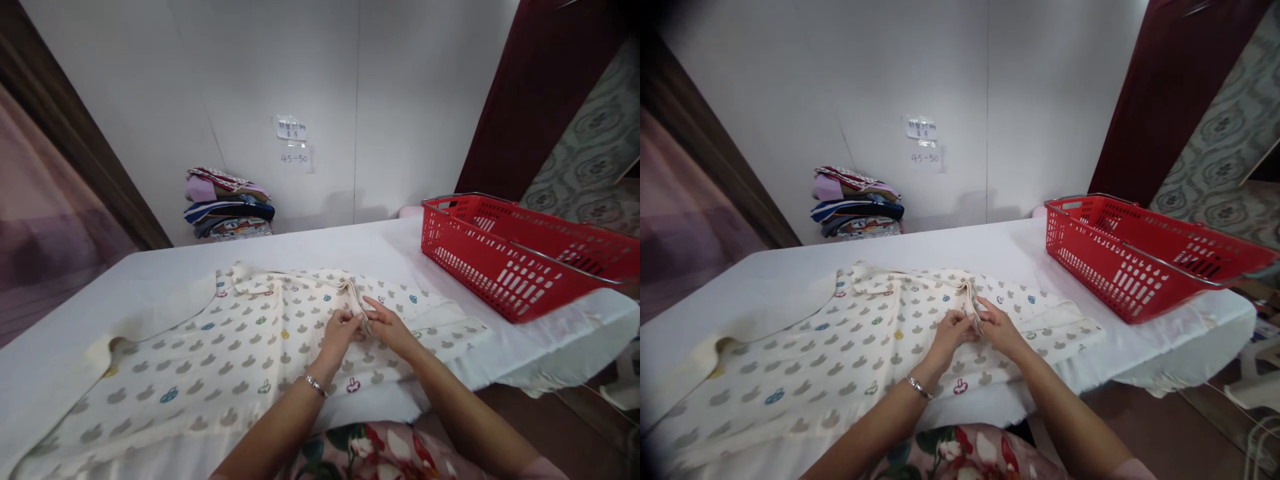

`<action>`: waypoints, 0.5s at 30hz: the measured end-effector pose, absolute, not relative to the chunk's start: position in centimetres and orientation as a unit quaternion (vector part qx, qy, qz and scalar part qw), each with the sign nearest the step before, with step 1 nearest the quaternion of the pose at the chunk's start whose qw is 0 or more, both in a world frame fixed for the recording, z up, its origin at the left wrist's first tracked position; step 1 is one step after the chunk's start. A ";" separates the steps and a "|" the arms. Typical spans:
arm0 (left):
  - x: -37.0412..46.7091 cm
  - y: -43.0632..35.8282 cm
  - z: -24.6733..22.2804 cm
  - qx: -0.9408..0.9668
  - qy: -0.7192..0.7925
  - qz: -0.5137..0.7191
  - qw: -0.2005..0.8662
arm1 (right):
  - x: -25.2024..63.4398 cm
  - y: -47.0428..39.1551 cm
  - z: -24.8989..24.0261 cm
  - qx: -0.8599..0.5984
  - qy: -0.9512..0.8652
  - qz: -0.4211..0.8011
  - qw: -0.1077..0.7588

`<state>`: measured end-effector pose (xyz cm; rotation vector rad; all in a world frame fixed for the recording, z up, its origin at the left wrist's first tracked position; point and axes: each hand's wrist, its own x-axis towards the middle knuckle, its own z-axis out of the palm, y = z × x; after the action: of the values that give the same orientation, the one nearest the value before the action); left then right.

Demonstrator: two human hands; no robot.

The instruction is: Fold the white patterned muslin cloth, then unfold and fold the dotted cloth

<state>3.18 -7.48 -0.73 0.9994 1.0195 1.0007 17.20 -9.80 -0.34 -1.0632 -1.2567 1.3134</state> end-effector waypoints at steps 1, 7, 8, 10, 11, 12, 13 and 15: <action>3.2 -7.6 -1.0 0.444 0.455 0.439 0.635 | 17.0 -9.9 -0.9 -0.442 -0.526 0.529 0.498; 3.0 -7.6 -2.1 0.483 0.492 0.414 0.594 | 16.0 -10.2 -3.3 -0.475 -0.576 0.442 0.497; 2.9 -7.6 -2.2 0.489 0.496 0.407 0.591 | 16.0 -10.2 -3.5 -0.481 -0.576 0.437 0.496; 2.8 -7.6 -2.2 0.504 0.504 0.392 0.582 | 16.1 -10.3 -3.8 -0.494 -0.569 0.431 0.497; 2.7 -7.6 -2.2 0.511 0.505 0.387 0.578 | 16.1 -10.3 -3.8 -0.501 -0.563 0.427 0.500; 2.7 -7.7 -2.2 0.517 0.503 0.384 0.577 | 16.1 -10.4 -3.8 -0.509 -0.558 0.419 0.504; 2.6 -7.8 -2.1 0.522 0.499 0.382 0.576 | 16.1 -10.4 -3.8 -0.517 -0.552 0.409 0.511; 2.6 -7.9 -2.1 0.530 0.485 0.385 0.580 | 16.0 -10.6 -3.6 -0.531 -0.545 0.387 0.521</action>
<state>2.57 -7.89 -2.13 1.2391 1.1327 0.8990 16.01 -10.59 -3.58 -1.2720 -1.3055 0.9281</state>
